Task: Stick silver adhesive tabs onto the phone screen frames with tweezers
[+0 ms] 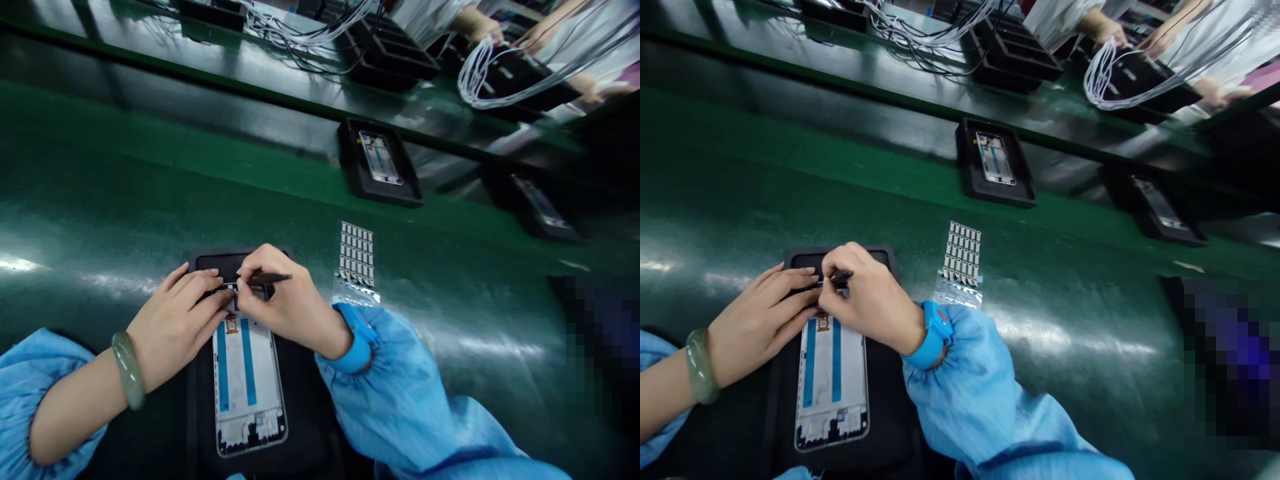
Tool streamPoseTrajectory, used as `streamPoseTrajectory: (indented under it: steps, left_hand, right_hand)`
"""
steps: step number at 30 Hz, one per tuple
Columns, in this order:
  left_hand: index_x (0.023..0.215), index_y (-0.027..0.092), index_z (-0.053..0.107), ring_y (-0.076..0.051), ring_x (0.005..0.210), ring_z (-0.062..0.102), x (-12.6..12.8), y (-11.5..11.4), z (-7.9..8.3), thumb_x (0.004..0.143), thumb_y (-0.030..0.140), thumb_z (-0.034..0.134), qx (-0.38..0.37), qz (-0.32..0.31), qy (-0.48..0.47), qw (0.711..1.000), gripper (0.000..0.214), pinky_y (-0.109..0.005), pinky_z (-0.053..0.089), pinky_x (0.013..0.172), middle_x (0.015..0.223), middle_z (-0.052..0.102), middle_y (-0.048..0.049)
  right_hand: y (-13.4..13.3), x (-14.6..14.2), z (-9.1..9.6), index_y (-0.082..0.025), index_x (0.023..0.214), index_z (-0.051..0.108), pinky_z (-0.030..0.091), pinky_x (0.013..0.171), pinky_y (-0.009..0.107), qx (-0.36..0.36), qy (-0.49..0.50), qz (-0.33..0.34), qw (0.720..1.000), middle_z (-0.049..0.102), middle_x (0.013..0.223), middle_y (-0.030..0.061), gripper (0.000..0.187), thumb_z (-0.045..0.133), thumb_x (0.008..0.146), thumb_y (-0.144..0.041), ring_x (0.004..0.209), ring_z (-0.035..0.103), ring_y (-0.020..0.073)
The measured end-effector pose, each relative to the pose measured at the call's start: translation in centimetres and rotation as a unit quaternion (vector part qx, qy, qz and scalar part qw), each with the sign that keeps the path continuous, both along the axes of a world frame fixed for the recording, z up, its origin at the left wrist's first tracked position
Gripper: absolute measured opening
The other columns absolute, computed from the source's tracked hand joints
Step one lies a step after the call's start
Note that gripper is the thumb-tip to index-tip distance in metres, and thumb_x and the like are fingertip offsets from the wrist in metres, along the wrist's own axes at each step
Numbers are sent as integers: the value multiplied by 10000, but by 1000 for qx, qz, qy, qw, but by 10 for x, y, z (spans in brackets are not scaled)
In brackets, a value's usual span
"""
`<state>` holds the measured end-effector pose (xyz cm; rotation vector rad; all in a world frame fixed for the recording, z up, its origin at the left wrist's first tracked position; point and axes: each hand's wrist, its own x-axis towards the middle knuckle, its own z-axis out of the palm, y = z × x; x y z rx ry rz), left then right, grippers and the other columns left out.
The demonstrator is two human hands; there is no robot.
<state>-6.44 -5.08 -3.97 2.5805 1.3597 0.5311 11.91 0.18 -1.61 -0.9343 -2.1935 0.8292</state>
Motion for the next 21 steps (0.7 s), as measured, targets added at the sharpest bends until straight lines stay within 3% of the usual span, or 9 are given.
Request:
streamPoseTrajectory:
  steps: [5, 11, 21]
  left_hand:
    - [1055, 177, 577, -226, 1119, 507, -1, 0, 0, 911, 200, 394, -4, -2, 4, 1000, 234, -489, 369, 991, 1069, 602, -79]
    - [1087, 177, 567, -223, 1117, 513, -1, 0, -1, 911, 219, 414, 19, -3, 11, 1000, 237, -483, 392, 971, 1110, 592, -85]
    - [1053, 165, 571, -227, 1119, 503, 1, -1, -1, 904, 189, 418, 8, -1, 1, 1000, 215, -500, 375, 979, 1092, 594, -86]
  right_hand:
    - [-1, -4, 2, -216, 780, 445, 454, 656, 269, 20, -19, 22, 999, 494, 774, 8, 166, 483, 732, -62, 738, 513, 144]
    - [5, 6, -12, -204, 826, 448, 491, 559, 220, -118, 103, -19, 987, 511, 824, 10, 118, 527, 775, -132, 684, 554, 111]
    - [8, -2, -14, -190, 829, 489, 495, 609, 227, -63, 83, -7, 994, 519, 821, 15, 121, 533, 759, -103, 733, 550, 119]
